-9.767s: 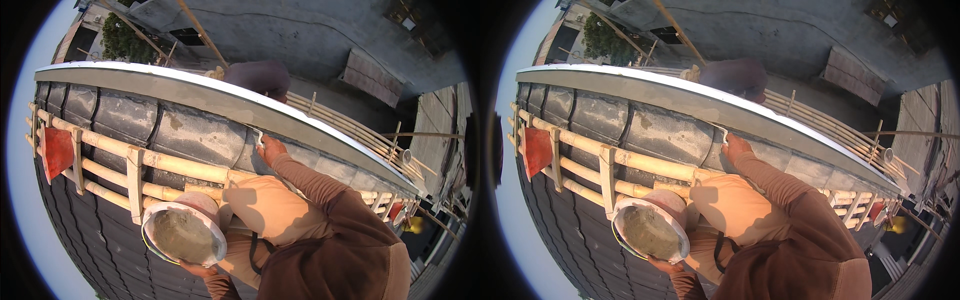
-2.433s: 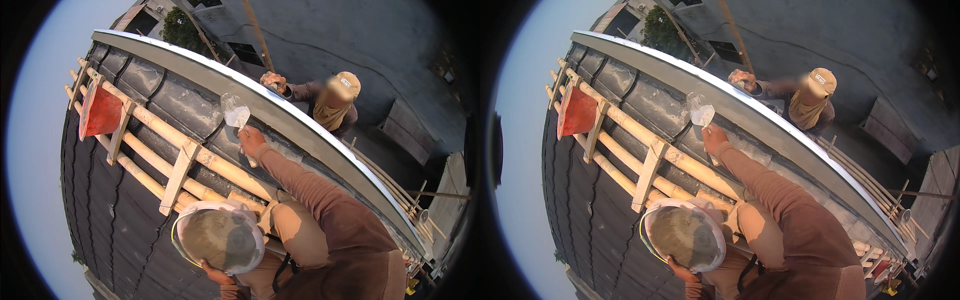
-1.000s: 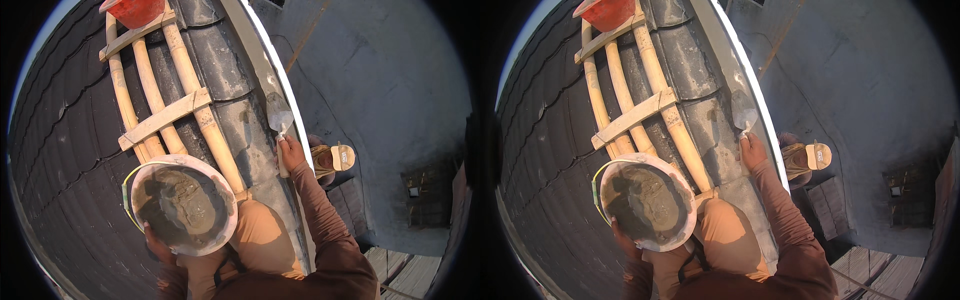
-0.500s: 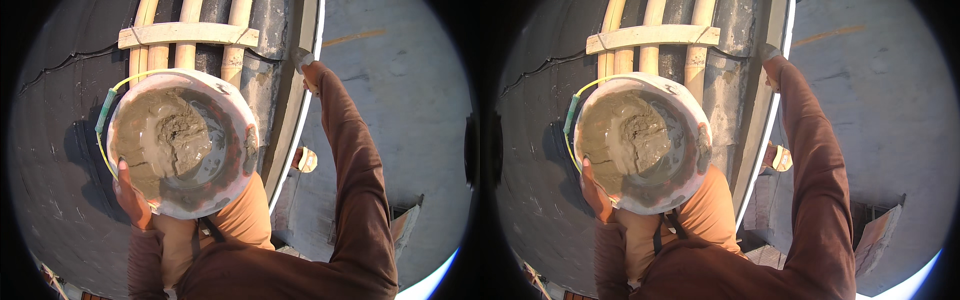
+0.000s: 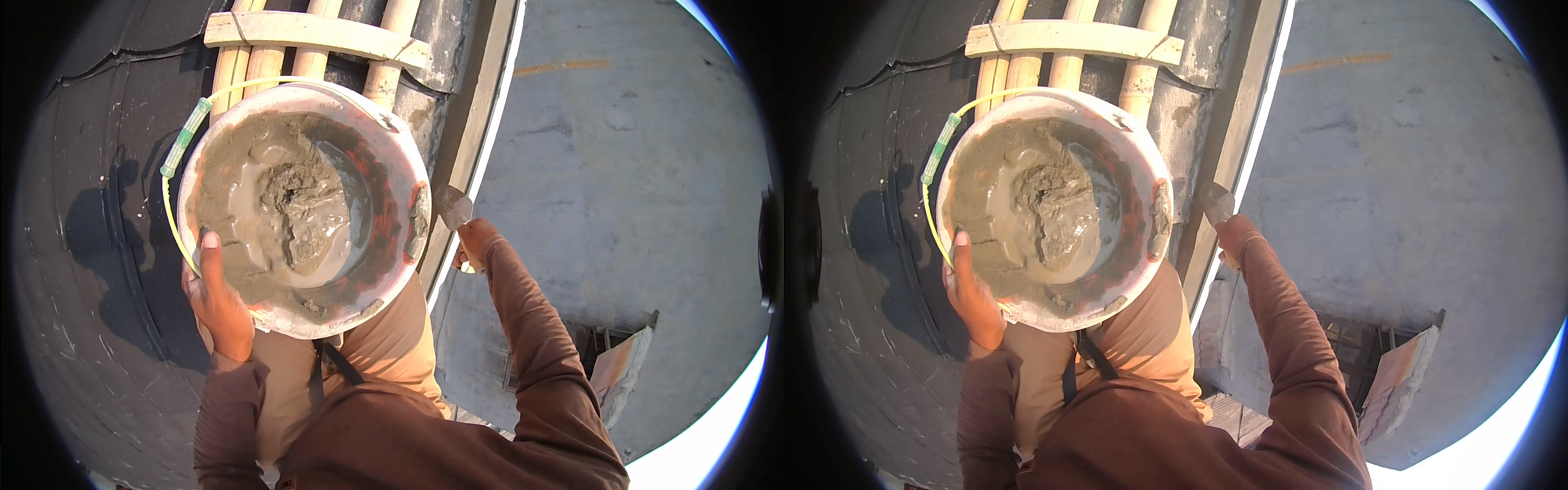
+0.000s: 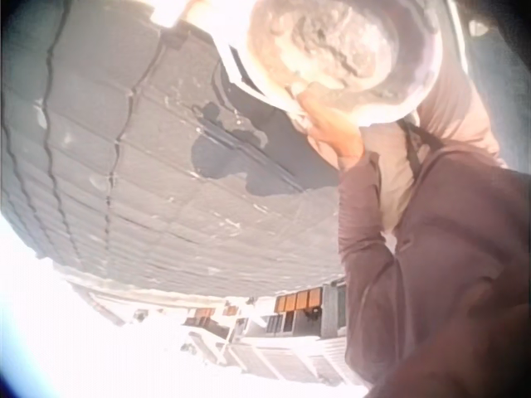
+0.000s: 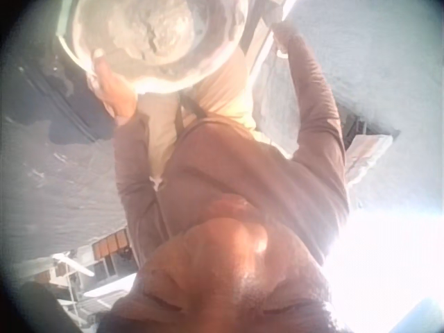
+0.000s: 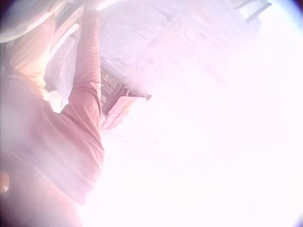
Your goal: The person applies mortar to the edge of a tiled roof using a trowel while holding a bucket by hand. They move along a bamboo ladder resting on the roof tiles to complete the application.
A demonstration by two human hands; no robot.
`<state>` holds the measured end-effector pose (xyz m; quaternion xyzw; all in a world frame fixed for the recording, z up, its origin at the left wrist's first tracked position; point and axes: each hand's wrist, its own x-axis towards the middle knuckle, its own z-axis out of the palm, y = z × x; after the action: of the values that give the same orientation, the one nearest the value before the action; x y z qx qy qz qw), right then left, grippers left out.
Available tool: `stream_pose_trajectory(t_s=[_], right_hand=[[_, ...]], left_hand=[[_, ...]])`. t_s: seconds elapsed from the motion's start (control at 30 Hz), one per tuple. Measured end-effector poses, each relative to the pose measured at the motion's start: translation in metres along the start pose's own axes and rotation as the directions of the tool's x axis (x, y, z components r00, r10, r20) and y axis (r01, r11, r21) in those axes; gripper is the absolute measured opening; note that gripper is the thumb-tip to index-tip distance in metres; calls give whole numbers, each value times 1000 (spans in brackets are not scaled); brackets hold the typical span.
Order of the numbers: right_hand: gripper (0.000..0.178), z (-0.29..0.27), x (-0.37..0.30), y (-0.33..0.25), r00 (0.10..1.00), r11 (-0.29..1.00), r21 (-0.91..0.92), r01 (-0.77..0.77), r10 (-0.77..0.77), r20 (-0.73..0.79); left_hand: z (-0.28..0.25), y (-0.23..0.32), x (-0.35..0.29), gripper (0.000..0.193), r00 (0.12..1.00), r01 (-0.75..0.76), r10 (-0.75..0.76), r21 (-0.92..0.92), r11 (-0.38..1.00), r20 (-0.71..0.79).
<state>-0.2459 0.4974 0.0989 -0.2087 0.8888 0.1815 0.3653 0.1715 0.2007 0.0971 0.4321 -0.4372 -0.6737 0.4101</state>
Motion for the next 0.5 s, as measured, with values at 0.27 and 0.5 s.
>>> stream_pose_trajectory(t_s=[0.27, 0.5], right_hand=[[28, -138, 23, -116, 896, 801, 579, -154, 360, -260], [27, -59, 0, -94, 927, 902, 285, -324, 363, -96]], left_hand=[[-9, -13, 4, 35, 950, -312, 291, 364, 878, 112], [-2, -8, 1, 51, 997, 1, 2, 34, 999, -74]])
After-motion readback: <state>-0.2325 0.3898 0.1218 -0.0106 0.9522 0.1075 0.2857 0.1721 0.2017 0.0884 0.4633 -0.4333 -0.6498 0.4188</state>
